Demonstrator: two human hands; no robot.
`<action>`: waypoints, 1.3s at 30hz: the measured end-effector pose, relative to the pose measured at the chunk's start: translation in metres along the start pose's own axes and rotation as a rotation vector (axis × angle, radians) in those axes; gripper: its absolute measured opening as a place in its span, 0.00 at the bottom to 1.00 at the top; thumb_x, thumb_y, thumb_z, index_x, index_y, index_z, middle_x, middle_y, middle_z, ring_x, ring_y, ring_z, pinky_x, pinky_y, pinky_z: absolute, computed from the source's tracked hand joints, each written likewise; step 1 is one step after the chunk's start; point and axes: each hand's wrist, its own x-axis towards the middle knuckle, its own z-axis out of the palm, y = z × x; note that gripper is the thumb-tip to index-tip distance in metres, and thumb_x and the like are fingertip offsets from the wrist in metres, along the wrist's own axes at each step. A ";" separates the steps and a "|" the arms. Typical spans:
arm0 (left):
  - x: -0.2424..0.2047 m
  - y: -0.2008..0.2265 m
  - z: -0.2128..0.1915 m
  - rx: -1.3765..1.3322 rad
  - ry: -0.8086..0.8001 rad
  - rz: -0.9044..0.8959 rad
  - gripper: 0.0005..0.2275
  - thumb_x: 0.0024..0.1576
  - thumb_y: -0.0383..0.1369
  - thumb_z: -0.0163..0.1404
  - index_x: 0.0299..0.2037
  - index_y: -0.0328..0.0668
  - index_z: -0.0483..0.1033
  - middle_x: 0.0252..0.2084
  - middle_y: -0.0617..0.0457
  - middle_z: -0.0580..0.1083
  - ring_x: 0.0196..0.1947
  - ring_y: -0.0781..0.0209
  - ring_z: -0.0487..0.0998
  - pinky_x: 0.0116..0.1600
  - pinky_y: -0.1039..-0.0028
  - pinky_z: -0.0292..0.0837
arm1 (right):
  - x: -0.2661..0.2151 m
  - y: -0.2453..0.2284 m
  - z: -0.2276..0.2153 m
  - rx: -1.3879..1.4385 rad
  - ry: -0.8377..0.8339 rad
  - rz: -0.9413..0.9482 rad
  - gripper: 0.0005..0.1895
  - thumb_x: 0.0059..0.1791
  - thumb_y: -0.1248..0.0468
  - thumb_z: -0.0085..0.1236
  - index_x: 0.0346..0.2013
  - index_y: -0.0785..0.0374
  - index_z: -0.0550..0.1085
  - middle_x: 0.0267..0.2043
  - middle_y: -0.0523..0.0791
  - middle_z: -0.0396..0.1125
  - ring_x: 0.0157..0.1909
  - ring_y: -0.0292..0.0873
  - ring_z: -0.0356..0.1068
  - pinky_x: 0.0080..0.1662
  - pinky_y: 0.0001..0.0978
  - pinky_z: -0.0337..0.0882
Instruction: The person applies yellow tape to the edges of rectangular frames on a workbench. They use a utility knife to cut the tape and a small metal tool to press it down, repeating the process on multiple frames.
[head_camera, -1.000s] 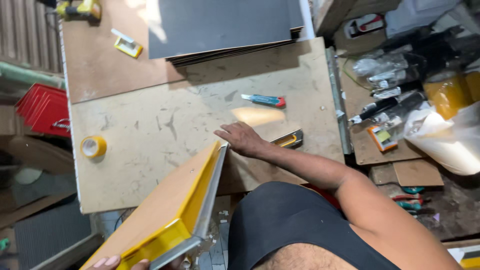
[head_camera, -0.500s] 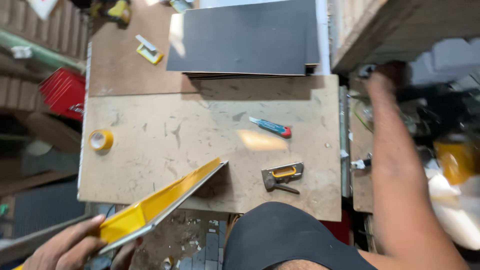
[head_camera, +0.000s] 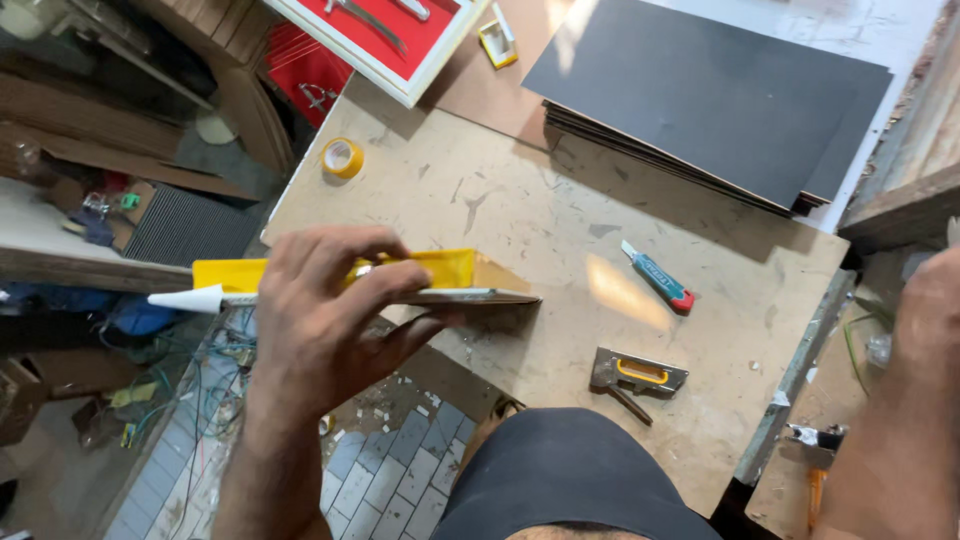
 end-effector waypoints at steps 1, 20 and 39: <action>0.002 -0.001 0.001 -0.036 -0.039 0.035 0.16 0.47 0.38 0.69 0.39 0.47 0.77 0.43 0.54 0.75 0.44 0.56 0.76 0.46 0.61 0.69 | -0.009 -0.036 0.003 0.126 -0.005 -0.031 0.17 0.59 0.63 0.55 0.56 0.74 0.67 0.49 0.56 0.67 0.46 0.47 0.69 0.47 0.39 0.74; 0.020 -0.034 0.026 -0.259 0.032 0.042 0.20 0.58 0.34 0.68 0.57 0.45 0.73 0.48 0.55 0.77 0.42 0.57 0.76 0.48 0.68 0.71 | -0.148 -0.371 0.088 1.204 -0.356 -0.176 0.11 0.54 0.78 0.64 0.49 0.71 0.73 0.46 0.46 0.73 0.51 0.36 0.75 0.55 0.27 0.78; -0.013 0.013 -0.008 -0.220 -0.075 0.096 0.15 0.50 0.29 0.64 0.45 0.41 0.75 0.44 0.51 0.75 0.44 0.51 0.77 0.49 0.64 0.74 | -0.198 -0.411 0.040 0.519 0.135 -0.654 0.21 0.47 0.55 0.68 0.44 0.69 0.75 0.43 0.50 0.70 0.45 0.55 0.68 0.52 0.45 0.69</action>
